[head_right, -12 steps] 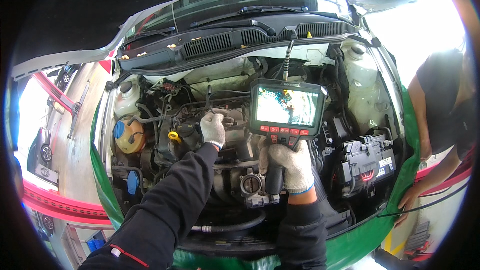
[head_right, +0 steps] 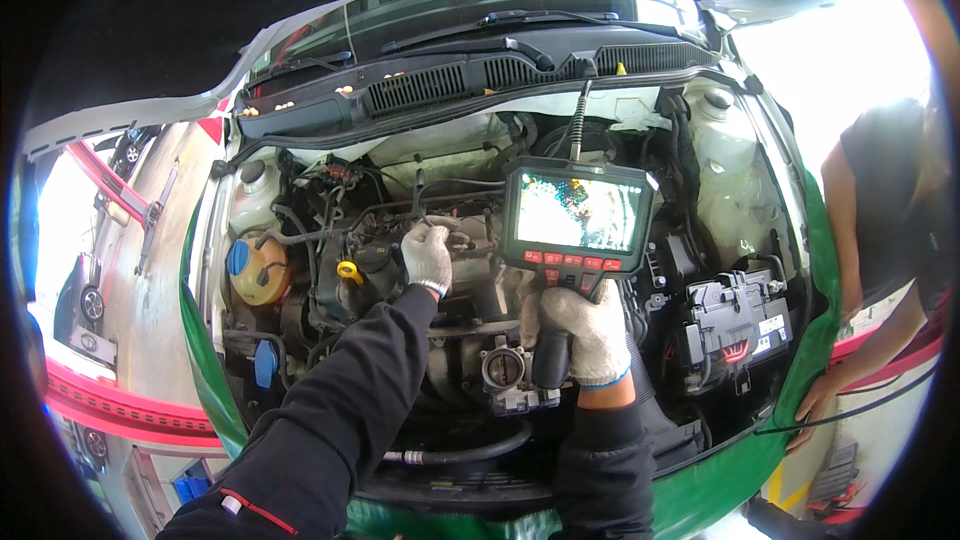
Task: The person uses a handheld endoscope with a screen to inspect the engine bay of a white car with the hood open. They move the probe into various engine components while viewing the live feed, then remove the probe and place it on the front of the vehicle.
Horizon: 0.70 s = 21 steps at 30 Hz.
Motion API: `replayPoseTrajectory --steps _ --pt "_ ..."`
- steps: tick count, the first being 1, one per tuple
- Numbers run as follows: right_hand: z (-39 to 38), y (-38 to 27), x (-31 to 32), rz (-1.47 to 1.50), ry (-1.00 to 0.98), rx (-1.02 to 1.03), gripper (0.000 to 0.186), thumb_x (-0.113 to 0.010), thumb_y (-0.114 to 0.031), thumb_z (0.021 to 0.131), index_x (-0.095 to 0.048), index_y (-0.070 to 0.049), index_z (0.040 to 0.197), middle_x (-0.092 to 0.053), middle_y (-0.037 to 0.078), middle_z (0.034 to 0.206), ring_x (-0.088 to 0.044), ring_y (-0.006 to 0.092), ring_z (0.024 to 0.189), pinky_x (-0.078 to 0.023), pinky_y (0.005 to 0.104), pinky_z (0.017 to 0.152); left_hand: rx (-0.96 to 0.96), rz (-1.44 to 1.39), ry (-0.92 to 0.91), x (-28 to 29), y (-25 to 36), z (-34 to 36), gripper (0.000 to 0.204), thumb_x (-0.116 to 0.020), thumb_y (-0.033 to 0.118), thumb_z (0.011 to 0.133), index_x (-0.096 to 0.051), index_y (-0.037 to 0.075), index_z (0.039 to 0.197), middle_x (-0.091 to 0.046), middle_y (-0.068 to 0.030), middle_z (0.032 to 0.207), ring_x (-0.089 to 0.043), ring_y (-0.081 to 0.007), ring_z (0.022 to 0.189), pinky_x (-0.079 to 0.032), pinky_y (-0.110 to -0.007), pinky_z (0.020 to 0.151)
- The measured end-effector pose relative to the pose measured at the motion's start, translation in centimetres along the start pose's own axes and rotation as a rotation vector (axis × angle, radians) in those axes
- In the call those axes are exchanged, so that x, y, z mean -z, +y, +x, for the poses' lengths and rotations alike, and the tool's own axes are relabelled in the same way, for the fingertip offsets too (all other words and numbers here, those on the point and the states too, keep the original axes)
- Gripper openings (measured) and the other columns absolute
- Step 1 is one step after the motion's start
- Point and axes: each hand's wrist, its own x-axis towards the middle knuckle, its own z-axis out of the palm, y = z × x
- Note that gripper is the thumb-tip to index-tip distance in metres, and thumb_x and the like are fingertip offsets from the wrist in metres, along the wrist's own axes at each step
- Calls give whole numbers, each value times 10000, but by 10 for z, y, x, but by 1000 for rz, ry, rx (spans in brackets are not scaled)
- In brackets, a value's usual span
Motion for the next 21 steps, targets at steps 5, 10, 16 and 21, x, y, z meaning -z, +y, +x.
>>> replayPoseTrajectory --steps 5,10,16,21 --pt "0 -1 -3 -18 14 3 513 -869 -306 926 -679 95 1184 -710 164 787 -700 258 611 -613 384 572 -18 -10 4 -1 0 -1 208 -580 -7 993 -773 -59 939 -797 -121 889 -800 -222 775 -631 -341 748" --pt "-1 -2 -4 -19 36 15 522 -871 -317 919 -681 93 1181 -711 164 781 -697 256 603 -610 383 571 -15 -4 -8 0 1 0 211 -580 -11 988 -778 -63 939 -797 -121 890 -796 -213 766 -637 -347 757" --pt "-2 -4 -2 -50 66 16 518 -854 -320 920 -679 96 1174 -701 161 766 -688 255 595 -596 378 561 -39 19 12 1 -7 2 215 -587 -12 966 -793 -52 922 -799 -109 888 -780 -206 774 -603 -337 741" --pt "-2 -9 11 -148 55 94 671 -827 -508 939 -669 88 1204 -645 132 699 -615 202 528 -520 327 484 -32 84 19 1 -8 3 199 -600 23 953 -781 -47 912 -790 -95 872 -750 -177 772 -590 -326 732"
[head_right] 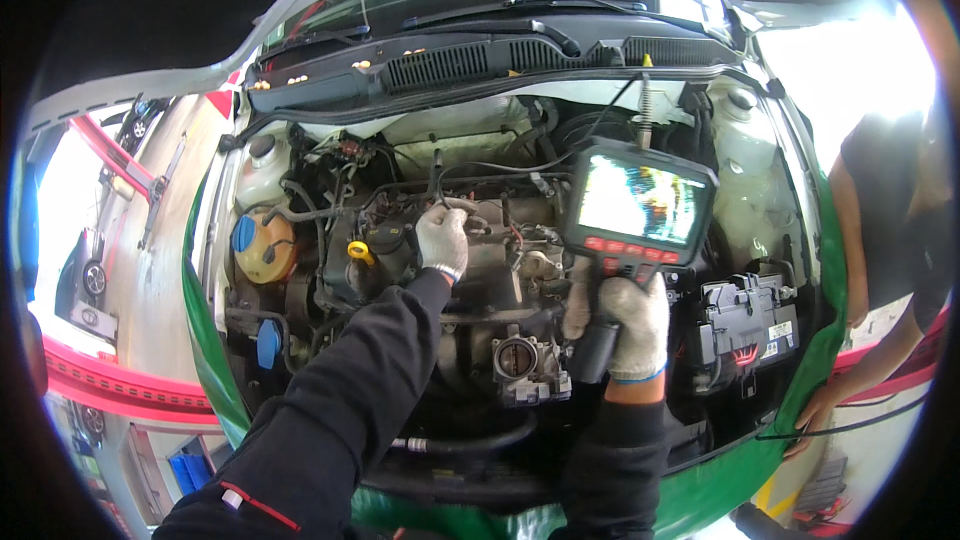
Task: The person uses a handheld endoscope with a screen to inspect the engine bay of a white car with the hood open. They move the probe into various engine components while viewing the live feed, then remove the probe and place it on the front of the vehicle.
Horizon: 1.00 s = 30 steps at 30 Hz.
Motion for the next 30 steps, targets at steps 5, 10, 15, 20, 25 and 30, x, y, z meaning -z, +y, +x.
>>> replayPoseTrajectory --steps 5,10,15,20,25,30 --pt "1 -3 23 294 -173 76 568 -729 -376 1067 -603 107 1337 -702 131 1146 -571 166 699 -498 321 526 7 -39 -6 -3 4 -3 198 -591 -2 971 -781 -45 933 -767 -66 828 -750 -159 710 -589 -302 666" --pt "-4 -5 28 303 -27 123 594 -711 -393 1069 -590 125 1334 -656 140 1028 -540 164 642 -464 311 499 13 -92 -16 -4 7 -5 208 -581 -18 978 -780 -41 926 -779 -90 868 -758 -153 745 -628 -319 674" --pt "-2 -8 26 243 -77 100 592 -718 -407 1056 -606 102 1335 -654 131 889 -551 174 622 -466 317 501 76 -166 -31 -4 9 -6 187 -583 -28 1006 -763 -33 957 -778 -96 897 -777 -176 759 -634 -325 683" --pt "-4 -7 26 286 -38 103 597 -725 -417 1055 -607 101 1329 -661 126 924 -546 163 625 -464 317 504 76 -174 -38 -6 10 -8 188 -579 -29 1018 -753 -14 951 -782 -93 905 -782 -179 759 -641 -328 692" --pt "-3 -7 27 259 -54 70 612 -750 -460 1034 -593 78 1278 -583 91 738 -543 167 573 -428 297 494 31 -128 -23 -7 13 -9 185 -594 -17 1029 -760 -2 948 -770 -64 856 -764 -150 724 -619 -305 655" --pt "-1 -10 32 204 -129 28 504 -706 -467 1078 -480 -33 1199 -502 54 697 -529 191 544 -445 322 522 16 -100 -25 -7 14 -10 183 -614 8 1024 -762 1 917 -774 -57 844 -759 -130 726 -617 -295 659"
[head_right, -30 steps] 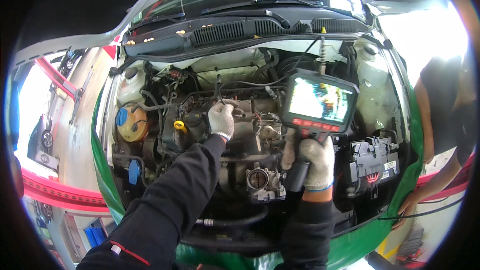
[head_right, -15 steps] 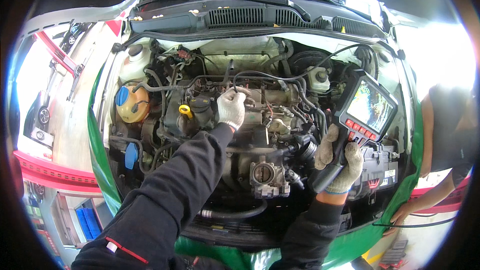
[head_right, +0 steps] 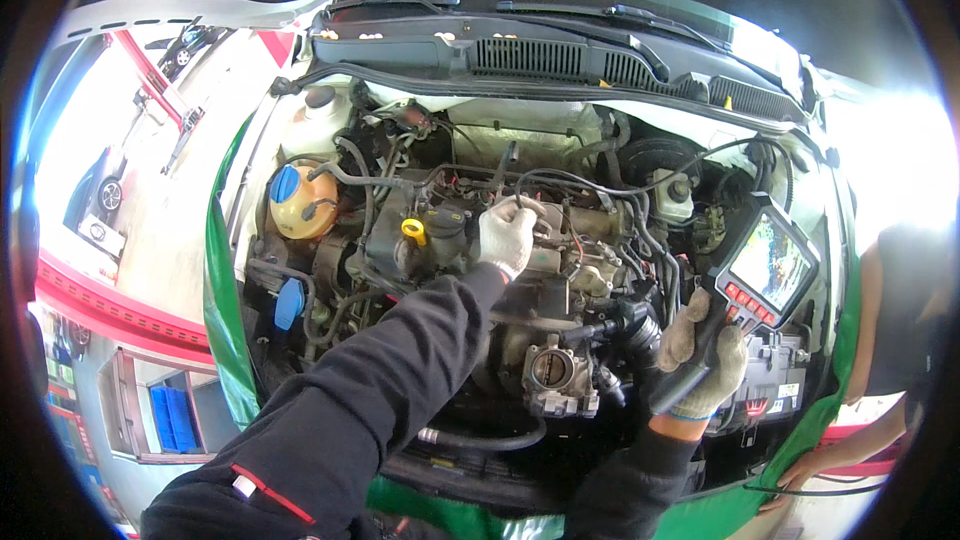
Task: The person uses a handheld endoscope with a screen to inspect the engine bay of a white car with the hood open. They move the probe into various engine components while viewing the live feed, then remove the probe and place it on the front of the vehicle.
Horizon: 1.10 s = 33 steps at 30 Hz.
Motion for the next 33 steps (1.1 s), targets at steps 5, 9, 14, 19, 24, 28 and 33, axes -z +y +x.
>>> replayPoseTrajectory --steps 5,9,14,19,24,28,33 --pt "-1 1 4 -30 14 12 517 -714 -483 1069 -490 -32 1188 -511 55 695 -528 189 536 -442 319 507 -5 30 21 -2 1 -1 182 -599 1 1016 -749 -6 914 -775 -65 835 -757 -138 736 -620 -299 664" --pt "-2 1 5 -21 11 19 523 -716 -478 1068 -511 -16 1202 -513 58 694 -522 185 539 -444 316 509 4 46 11 -1 2 -1 183 -591 -7 1012 -746 -10 915 -776 -69 842 -756 -137 741 -627 -302 676" --pt "-6 4 -7 50 85 56 617 -750 -440 1051 -550 53 1364 -654 106 917 -566 177 638 -469 318 525 -6 -9 11 0 -10 2 170 -626 0 1034 -766 9 938 -763 -51 859 -748 -121 754 -607 -287 682" --pt "-8 10 -30 -243 170 39 546 -798 -349 915 -679 86 1223 -689 129 748 -641 221 567 -561 342 571 -24 25 17 5 -15 4 185 -612 -20 957 -791 21 936 -767 -3 879 -651 -70 732 -537 -266 680" --pt "0 3 -46 -123 159 -98 418 -745 -134 847 -681 82 1198 -721 175 859 -685 277 607 -592 388 581 -8 -19 11 2 -3 3 201 -567 -29 1001 -750 -6 921 -751 -64 855 -766 -180 736 -608 -317 684" --pt "2 0 -51 -69 147 -80 390 -764 -112 845 -702 100 1166 -750 177 898 -722 291 646 -611 403 586 -22 -27 16 0 -2 4 210 -558 -14 1025 -745 -14 930 -763 -103 824 -783 -234 696 -641 -343 669" --pt "0 -1 -45 54 26 -109 387 -752 -38 941 -664 53 1307 -745 158 1088 -726 222 754 -605 330 642 -33 -26 -13 6 -6 7 196 -549 0 1029 -734 -22 968 -767 -123 835 -786 -242 711 -656 -357 668"
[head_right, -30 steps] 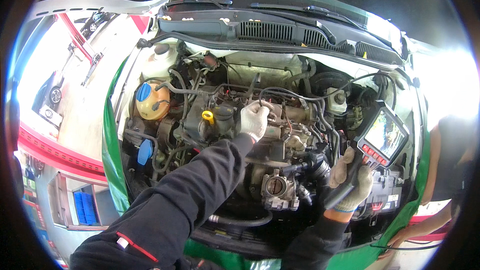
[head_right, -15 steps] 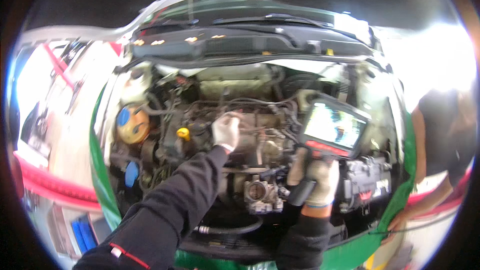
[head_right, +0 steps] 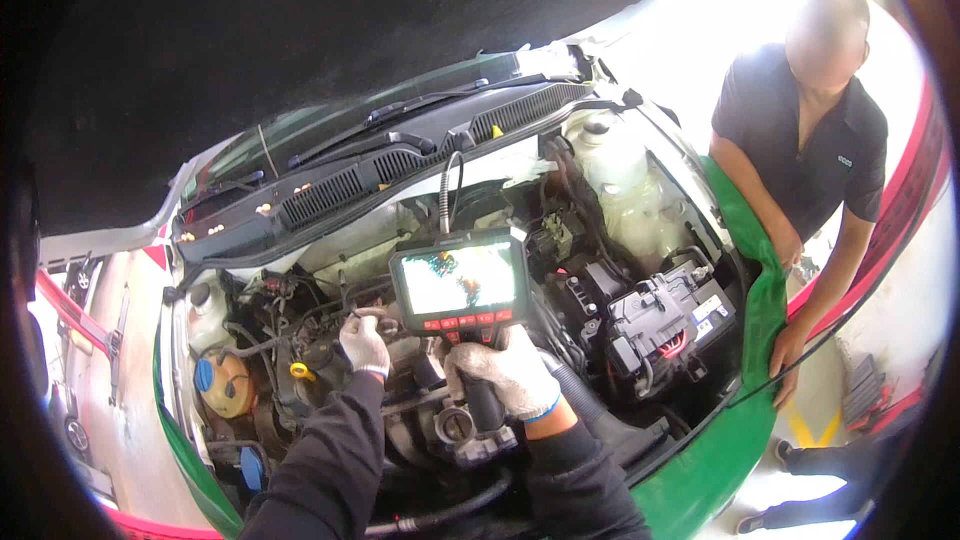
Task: The person uses a handheld endoscope with a screen to inspect the engine bay of a white car with the hood open. They move the probe into various engine components while viewing the live feed, then remove the probe and place it on the front of the vehicle.
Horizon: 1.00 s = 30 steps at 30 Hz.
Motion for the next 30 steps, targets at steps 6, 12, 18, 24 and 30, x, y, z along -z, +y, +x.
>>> replayPoseTrajectory --steps 6,12,18,24,30 --pt "0 0 0 15 -3 -6 371 -761 -73 962 -656 29 1302 -749 130 1057 -720 213 731 -595 325 639 49 44 32 -1 2 0 205 -534 28 1011 -734 -1 979 -762 -129 829 -775 -257 687 -648 -372 653" --pt "-1 -1 -1 -65 5 -33 282 -763 -93 973 -685 34 1212 -714 112 914 -705 214 699 -591 336 648 80 -41 49 0 -4 4 237 -527 30 1004 -758 -3 964 -768 -120 854 -783 -258 705 -648 -373 653" --pt "0 0 2 -64 6 -48 274 -754 -48 968 -690 32 1222 -722 110 942 -704 207 718 -594 332 668 73 -13 37 3 -9 6 238 -533 30 1008 -764 -2 959 -769 -130 837 -784 -261 697 -647 -367 650" --pt "-1 -1 3 -60 27 -67 300 -744 -19 964 -692 17 1257 -732 105 992 -706 195 764 -600 323 700 45 -1 34 1 -5 3 220 -535 25 1010 -748 -6 963 -767 -134 831 -780 -266 672 -645 -369 632" --pt "-2 0 4 -44 26 -78 293 -733 6 960 -700 23 1250 -740 108 1003 -708 195 761 -603 320 699 21 6 32 0 -5 3 212 -540 23 1012 -745 -7 966 -767 -130 826 -784 -261 680 -649 -364 630"
